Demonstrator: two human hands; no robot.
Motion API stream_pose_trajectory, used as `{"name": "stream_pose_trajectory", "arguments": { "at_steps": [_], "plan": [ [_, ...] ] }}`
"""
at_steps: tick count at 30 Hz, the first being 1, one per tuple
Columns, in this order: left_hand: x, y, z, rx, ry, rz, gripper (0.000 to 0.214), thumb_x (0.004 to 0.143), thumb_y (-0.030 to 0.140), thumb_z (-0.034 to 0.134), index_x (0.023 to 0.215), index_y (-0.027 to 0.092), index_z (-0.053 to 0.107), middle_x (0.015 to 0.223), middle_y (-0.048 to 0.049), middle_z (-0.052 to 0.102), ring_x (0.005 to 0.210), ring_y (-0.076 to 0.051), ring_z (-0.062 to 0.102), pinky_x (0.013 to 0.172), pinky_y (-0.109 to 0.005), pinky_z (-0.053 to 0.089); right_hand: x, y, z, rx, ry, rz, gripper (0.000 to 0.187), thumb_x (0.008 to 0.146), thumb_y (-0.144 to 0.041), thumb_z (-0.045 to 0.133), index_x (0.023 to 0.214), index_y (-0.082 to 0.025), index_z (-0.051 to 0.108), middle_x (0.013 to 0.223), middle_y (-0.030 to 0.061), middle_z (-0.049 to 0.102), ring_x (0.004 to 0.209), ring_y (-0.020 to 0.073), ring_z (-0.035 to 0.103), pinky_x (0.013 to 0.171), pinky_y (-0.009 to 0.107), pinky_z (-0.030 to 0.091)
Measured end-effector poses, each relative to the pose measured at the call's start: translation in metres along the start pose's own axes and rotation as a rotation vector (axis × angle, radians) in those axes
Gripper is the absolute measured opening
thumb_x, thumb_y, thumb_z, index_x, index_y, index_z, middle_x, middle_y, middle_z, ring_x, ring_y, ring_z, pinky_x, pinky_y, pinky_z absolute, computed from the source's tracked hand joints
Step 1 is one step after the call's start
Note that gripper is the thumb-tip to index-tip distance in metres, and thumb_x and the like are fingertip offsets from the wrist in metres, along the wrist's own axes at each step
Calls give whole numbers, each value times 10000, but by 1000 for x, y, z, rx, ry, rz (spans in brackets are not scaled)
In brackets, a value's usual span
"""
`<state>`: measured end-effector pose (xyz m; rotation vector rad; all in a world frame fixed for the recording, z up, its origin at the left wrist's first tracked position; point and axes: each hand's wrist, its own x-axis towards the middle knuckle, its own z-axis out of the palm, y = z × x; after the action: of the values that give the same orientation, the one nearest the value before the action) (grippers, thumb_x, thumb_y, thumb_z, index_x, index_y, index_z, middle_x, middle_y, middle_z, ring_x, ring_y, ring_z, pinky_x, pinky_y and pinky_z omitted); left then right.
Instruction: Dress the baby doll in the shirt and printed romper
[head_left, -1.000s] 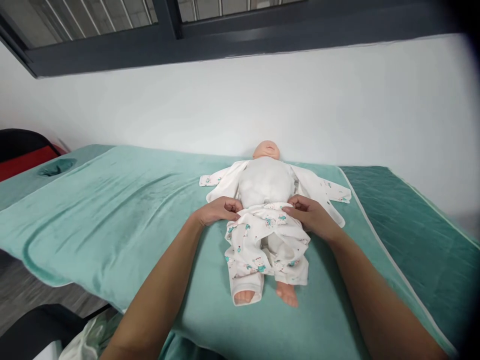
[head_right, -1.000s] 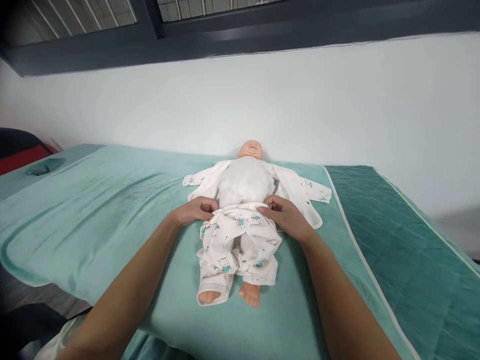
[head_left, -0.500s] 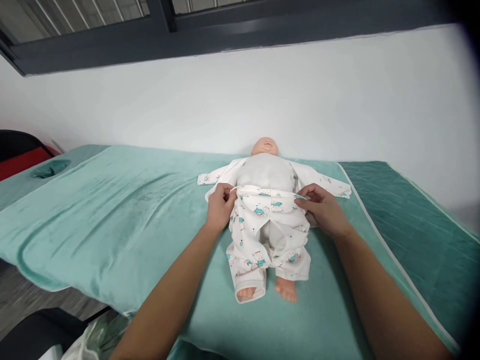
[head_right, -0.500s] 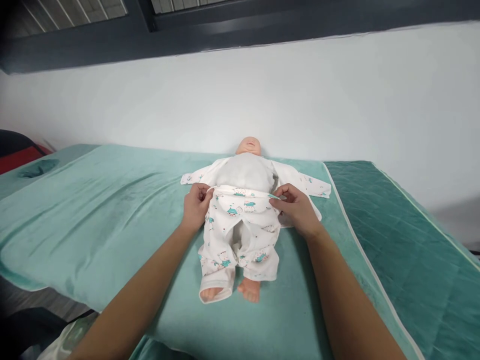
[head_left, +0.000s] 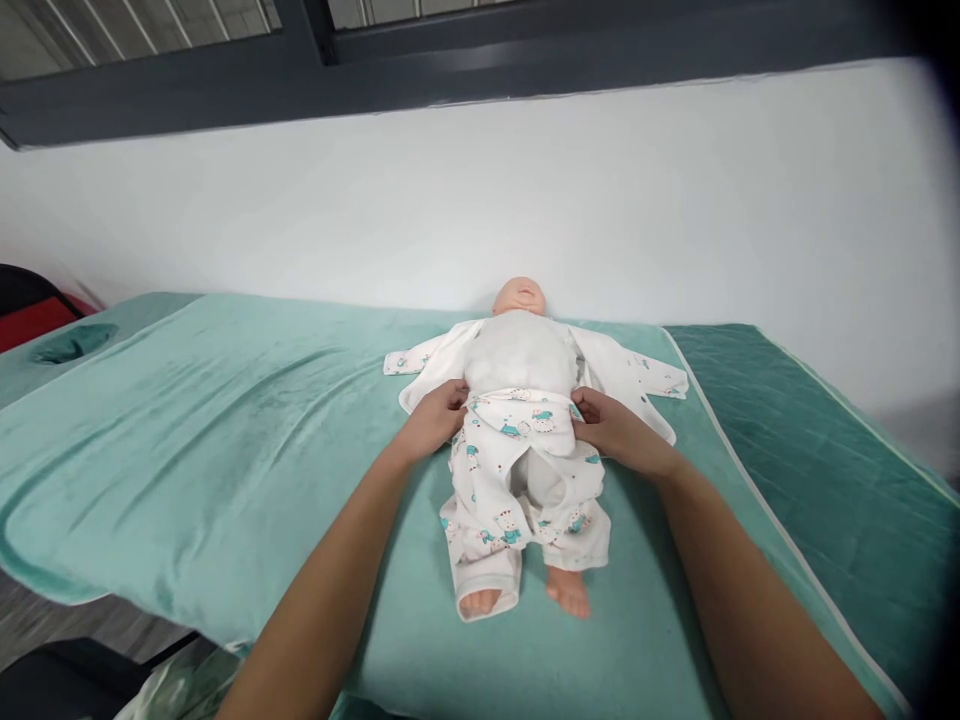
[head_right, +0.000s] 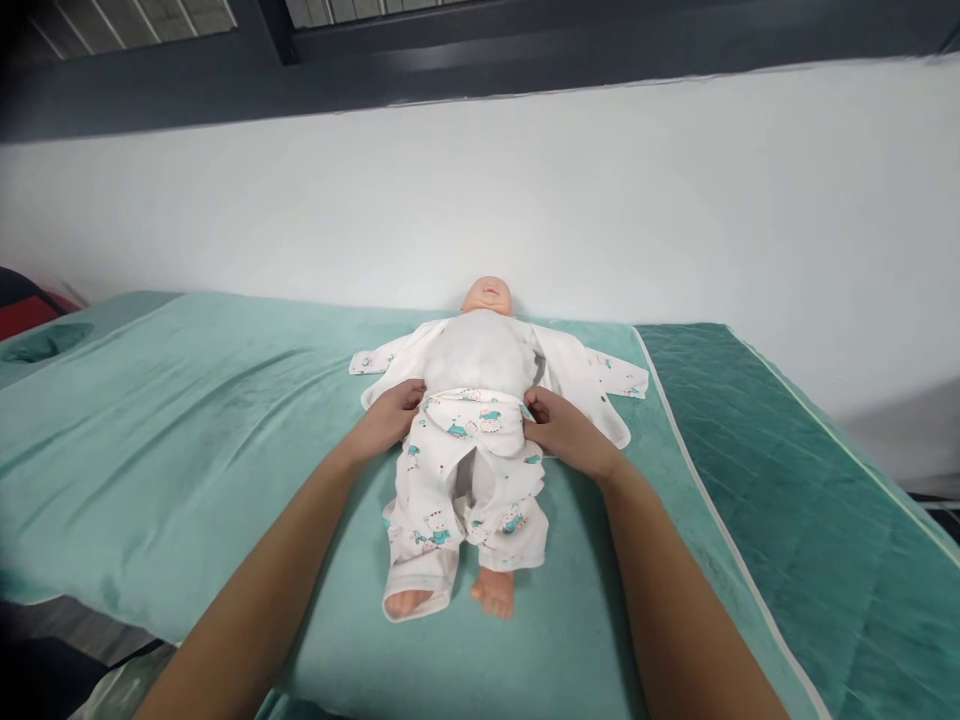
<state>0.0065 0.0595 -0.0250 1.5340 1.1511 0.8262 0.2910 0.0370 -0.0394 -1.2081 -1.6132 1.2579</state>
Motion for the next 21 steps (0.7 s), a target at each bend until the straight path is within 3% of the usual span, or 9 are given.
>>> {"name": "stream_pose_trajectory", "arguments": {
  "at_steps": [4, 10, 14, 17, 21],
  "plan": [
    [-3, 4, 5, -266, -78, -7, 423, 740, 270, 678, 1152, 180, 640, 930, -49, 714, 754, -165, 609, 642, -260, 437, -3, -6, 4, 172, -53, -54, 336, 695, -356, 771, 853, -222, 506, 770, -43, 550, 707, 131, 503, 604, 242, 405],
    [-2, 3, 2, -532, -15, -37, 409, 739, 254, 710, 1136, 165, 666, 965, -80, 727, 813, -182, 654, 718, -279, 483, -3, -11, 8, 367, 29, -26, 318, 744, -424, 754, 866, -224, 539, 815, -9, 606, 680, 140, 533, 565, 250, 397],
    [-1, 2, 0, -551, -41, -61, 420, 716, 249, 734, 1124, 171, 679, 941, -75, 736, 814, -187, 663, 734, -286, 492, 0, -5, 7, 383, 43, -5, 298, 756, -424, 748, 876, -216, 572, 789, -21, 619, 669, 127, 541, 580, 248, 406],
    [0, 1, 3, -503, -26, -67, 398, 723, 263, 723, 1111, 177, 690, 894, -59, 735, 775, -180, 655, 718, -293, 492, 4, 1, 8, 354, 177, 16, 264, 742, -353, 753, 859, -211, 564, 745, -51, 575, 605, 87, 486, 533, 217, 369],
    [2, -2, 6, -417, -7, -45, 379, 729, 263, 688, 1097, 174, 690, 897, -54, 730, 777, -191, 645, 697, -301, 485, 7, 0, 14, 364, 252, 191, 279, 737, -365, 731, 881, -235, 530, 687, -76, 547, 521, 86, 457, 481, 226, 346]
  ]
}}
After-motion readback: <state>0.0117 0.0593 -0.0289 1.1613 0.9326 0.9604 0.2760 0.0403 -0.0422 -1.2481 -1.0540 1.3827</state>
